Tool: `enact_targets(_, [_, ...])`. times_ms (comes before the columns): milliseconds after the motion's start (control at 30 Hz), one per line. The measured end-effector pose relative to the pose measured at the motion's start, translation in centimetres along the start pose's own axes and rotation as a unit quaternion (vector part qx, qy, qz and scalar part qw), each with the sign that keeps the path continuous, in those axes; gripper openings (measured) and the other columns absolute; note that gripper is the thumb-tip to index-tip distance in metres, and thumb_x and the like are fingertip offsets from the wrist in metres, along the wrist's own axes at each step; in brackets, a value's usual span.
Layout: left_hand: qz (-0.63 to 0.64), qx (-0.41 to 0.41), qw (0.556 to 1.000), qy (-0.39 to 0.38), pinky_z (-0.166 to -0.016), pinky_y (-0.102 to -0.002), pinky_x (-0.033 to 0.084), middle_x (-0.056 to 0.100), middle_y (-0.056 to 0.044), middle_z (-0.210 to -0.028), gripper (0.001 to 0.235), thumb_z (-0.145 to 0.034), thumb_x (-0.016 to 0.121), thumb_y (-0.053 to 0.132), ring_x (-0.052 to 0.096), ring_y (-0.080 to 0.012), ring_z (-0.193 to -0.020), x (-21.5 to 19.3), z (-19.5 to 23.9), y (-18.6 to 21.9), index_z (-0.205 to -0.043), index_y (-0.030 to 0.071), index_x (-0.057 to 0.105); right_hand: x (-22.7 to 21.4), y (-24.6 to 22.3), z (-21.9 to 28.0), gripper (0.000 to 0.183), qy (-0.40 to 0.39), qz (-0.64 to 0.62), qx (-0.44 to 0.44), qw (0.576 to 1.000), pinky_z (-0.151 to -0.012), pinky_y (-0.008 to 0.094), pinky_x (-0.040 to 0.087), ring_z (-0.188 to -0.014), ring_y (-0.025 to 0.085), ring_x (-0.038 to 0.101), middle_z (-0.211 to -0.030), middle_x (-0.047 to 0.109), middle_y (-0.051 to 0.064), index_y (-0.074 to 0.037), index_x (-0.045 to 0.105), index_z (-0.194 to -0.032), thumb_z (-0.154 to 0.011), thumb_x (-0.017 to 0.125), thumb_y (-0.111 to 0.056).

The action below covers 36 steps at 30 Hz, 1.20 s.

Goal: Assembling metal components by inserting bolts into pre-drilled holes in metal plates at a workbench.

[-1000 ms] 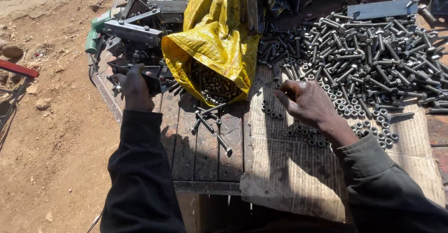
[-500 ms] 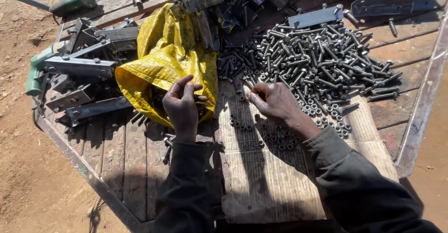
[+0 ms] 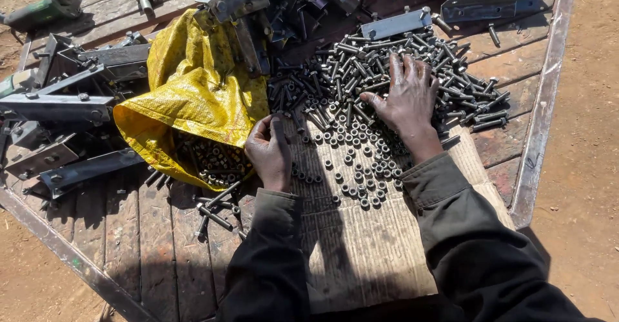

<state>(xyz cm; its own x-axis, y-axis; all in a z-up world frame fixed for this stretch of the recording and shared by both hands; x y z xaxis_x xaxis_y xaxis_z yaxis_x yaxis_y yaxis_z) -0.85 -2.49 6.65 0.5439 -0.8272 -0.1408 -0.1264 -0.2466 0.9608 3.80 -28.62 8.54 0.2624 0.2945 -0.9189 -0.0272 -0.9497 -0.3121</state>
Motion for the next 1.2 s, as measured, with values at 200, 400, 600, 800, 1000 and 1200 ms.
enact_targets(200, [-0.018, -0.025, 0.999, -0.013, -0.067, -0.034, 0.053, 0.059, -0.006, -0.05, 0.016, -0.09, 0.067, 0.025, 0.06, -0.0132, -0.059, 0.5, 0.7, 0.3, -0.088, 0.016, 0.08, 2.5, 2.2, -1.7, 0.085, 0.036, 0.051, -0.057, 0.996, -0.111, 0.056, 0.036, -0.127, 0.039, 0.051, -0.136, 0.061, 0.017, -0.015, 0.064, -0.138, -0.088, 0.061, -0.084])
enact_targets(400, [-0.022, -0.047, 0.998, -0.022, -0.071, -0.034, 0.052, 0.061, -0.006, -0.052, 0.018, -0.091, 0.065, 0.026, 0.059, -0.0146, -0.062, 0.4, 0.7, 0.8, -0.089, 0.015, 0.08, 1.1, 1.4, -0.9, 0.033, 0.044, -0.017, -0.016, 0.999, -0.091, 0.047, 0.047, -0.124, 0.029, 0.047, -0.132, 0.058, 0.004, -0.032, 0.077, -0.114, -0.086, 0.079, -0.049])
enact_targets(600, [-0.042, -0.092, 0.994, -0.034, -0.076, -0.041, 0.053, 0.071, -0.01, -0.067, 0.019, -0.091, 0.065, 0.029, 0.067, -0.0205, -0.074, 0.6, 1.3, 1.7, -0.088, 0.016, 0.079, 4.4, 5.5, -4.0, 0.017, 0.12, -0.144, -0.038, 0.982, -0.1, 0.04, 0.046, -0.115, 0.024, 0.063, -0.107, 0.071, 0.001, -0.03, 0.078, -0.099, -0.093, 0.08, -0.046])
enact_targets(800, [-0.03, -0.101, 0.992, -0.073, -0.062, -0.034, 0.047, 0.068, 0.001, -0.071, 0.035, -0.09, 0.056, 0.043, 0.06, -0.0137, -0.068, 0.6, 1.0, 1.5, -0.081, 0.015, 0.072, 2.9, 9.3, -17.3, 0.052, 0.063, 0.019, -0.085, 0.994, -0.068, 0.047, 0.057, -0.107, 0.034, 0.06, -0.103, 0.074, 0.016, -0.023, 0.078, -0.117, -0.07, 0.071, -0.003])
enact_targets(1000, [-0.023, -0.126, 0.989, -0.073, -0.064, -0.036, 0.046, 0.068, 0.003, -0.066, 0.034, -0.091, 0.057, 0.041, 0.058, -0.0124, -0.064, 0.4, 0.7, 1.8, -0.083, 0.013, 0.076, 0.2, 5.5, -24.0, 0.098, -0.327, 0.136, -0.07, 0.933, -0.121, 0.045, 0.035, -0.146, 0.033, 0.044, -0.164, 0.039, 0.013, -0.016, 0.025, -0.165, -0.08, 0.071, 0.002])
enact_targets(1200, [-0.05, -0.147, 0.985, -0.071, -0.067, -0.039, 0.039, 0.056, 0.0, -0.065, 0.041, -0.091, 0.05, 0.048, 0.052, -0.0178, -0.071, 0.4, 0.5, 1.3, -0.073, 0.013, 0.064, -3.4, -0.5, -20.6, 0.064, -0.376, 0.166, -0.019, 0.911, -0.101, 0.05, 0.055, -0.122, 0.034, 0.067, -0.144, 0.064, 0.007, -0.017, 0.055, -0.147, -0.085, 0.054, -0.002])
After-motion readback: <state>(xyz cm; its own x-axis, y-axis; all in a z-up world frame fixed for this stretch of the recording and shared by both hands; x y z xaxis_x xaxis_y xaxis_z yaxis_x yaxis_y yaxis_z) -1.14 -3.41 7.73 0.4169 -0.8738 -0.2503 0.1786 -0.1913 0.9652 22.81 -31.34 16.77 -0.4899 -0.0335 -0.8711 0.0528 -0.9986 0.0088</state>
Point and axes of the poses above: each hand's wrist, its own z-axis away from the middle knuckle, its own x-axis out of the palm, y = z × x, the point moved 1 cm from there along -z, towards the middle knuckle
